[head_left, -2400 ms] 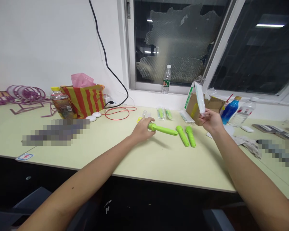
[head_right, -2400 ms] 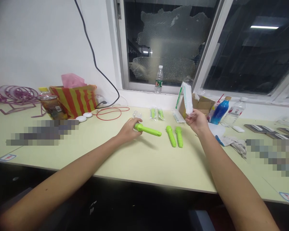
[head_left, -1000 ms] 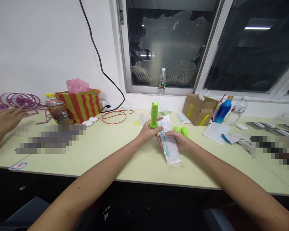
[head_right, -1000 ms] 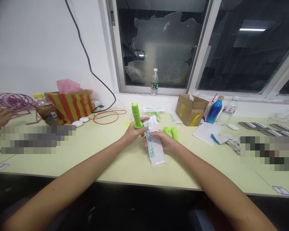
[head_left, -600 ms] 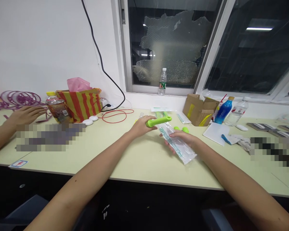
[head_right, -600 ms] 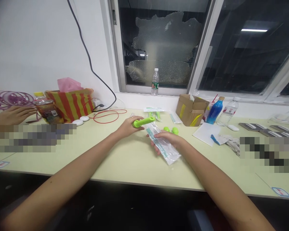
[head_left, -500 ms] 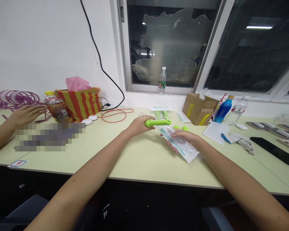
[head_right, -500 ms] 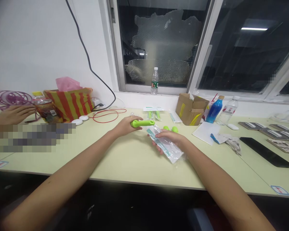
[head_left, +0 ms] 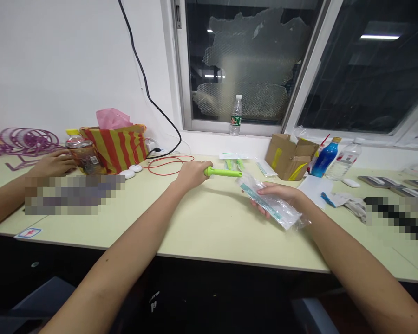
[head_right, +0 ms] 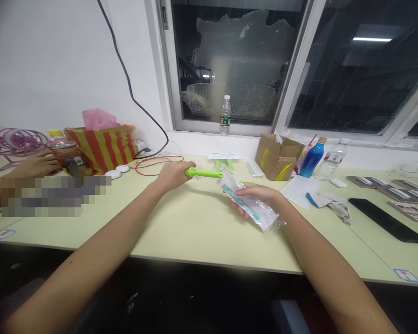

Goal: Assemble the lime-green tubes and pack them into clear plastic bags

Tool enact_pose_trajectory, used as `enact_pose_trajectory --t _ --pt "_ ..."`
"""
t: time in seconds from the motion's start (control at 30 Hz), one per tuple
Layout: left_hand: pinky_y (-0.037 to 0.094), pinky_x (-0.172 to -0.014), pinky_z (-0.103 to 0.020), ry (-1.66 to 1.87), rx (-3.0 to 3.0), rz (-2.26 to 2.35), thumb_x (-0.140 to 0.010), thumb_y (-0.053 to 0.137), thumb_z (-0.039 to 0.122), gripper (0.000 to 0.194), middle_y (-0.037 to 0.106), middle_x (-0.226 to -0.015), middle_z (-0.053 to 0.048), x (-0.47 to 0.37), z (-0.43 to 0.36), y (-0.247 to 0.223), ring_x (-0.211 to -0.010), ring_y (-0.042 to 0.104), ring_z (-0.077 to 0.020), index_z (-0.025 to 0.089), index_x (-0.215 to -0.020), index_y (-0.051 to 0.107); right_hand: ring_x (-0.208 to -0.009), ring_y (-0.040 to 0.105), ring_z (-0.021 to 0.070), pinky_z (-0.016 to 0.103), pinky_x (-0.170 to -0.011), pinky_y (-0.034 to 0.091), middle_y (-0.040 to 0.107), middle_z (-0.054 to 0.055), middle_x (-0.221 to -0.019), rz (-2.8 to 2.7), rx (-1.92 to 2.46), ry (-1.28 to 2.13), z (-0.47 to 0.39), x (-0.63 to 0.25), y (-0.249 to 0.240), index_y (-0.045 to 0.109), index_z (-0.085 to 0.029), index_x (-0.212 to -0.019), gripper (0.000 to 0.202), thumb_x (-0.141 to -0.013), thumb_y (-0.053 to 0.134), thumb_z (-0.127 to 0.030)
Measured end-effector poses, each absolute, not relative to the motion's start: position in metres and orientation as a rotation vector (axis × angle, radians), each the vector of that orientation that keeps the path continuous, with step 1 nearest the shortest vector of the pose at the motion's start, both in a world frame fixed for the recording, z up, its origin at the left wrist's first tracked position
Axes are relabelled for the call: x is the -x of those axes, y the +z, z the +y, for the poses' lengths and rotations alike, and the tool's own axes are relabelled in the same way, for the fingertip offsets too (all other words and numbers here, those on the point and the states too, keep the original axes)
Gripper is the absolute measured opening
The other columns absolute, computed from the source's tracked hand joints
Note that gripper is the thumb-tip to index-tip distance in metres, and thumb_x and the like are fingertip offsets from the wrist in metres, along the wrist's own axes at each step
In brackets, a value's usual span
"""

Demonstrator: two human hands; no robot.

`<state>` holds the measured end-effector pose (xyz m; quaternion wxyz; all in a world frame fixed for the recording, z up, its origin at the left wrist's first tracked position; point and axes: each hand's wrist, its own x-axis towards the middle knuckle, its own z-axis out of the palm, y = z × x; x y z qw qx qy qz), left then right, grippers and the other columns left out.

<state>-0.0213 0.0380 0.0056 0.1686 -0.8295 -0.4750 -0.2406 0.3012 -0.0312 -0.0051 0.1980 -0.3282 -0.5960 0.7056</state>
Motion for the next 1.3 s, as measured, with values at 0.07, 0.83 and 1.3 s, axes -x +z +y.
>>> enact_pose_trajectory --t 0.07,0.83,1.3 --pt "0.035 -0.062 -0.031 -0.663 2.32 -1.397 -0.083 0.057 0.033 0.025 0.071 -0.087 -0.008 0.022 0.039 0.006 -0.083 0.065 -0.0271 0.028 -0.106 0.066 -0.07 0.07 0.0216 0.036 -0.06 0.059 0.069 0.011 -0.098 -1.687 0.926 1.959 -0.031 -0.302 -0.005 0.052 -0.018 -0.105 0.026 -0.087 0.063 -0.034" --pt "0.041 -0.089 -0.042 -0.849 2.479 -0.873 -0.077 0.066 0.017 0.04 0.052 -0.111 -0.013 0.005 0.03 0.011 -0.104 0.049 -0.0286 0.017 -0.114 0.053 -0.065 0.069 0.0202 0.037 -0.06 0.059 0.07 0.01 -0.088 -1.693 0.849 2.101 -0.028 -0.289 -0.011 0.052 -0.016 -0.102 0.021 -0.089 0.058 -0.03" --pt "0.038 -0.096 -0.045 -1.048 2.397 -0.762 -0.084 0.038 0.002 0.036 0.054 -0.123 -0.013 -0.007 0.027 0.004 -0.111 0.042 -0.0276 0.02 -0.112 0.05 -0.067 0.068 0.0221 0.037 -0.061 0.058 0.068 0.008 -0.087 -1.587 0.72 2.111 -0.026 -0.272 -0.025 0.048 -0.018 -0.124 0.041 -0.085 0.057 -0.028"
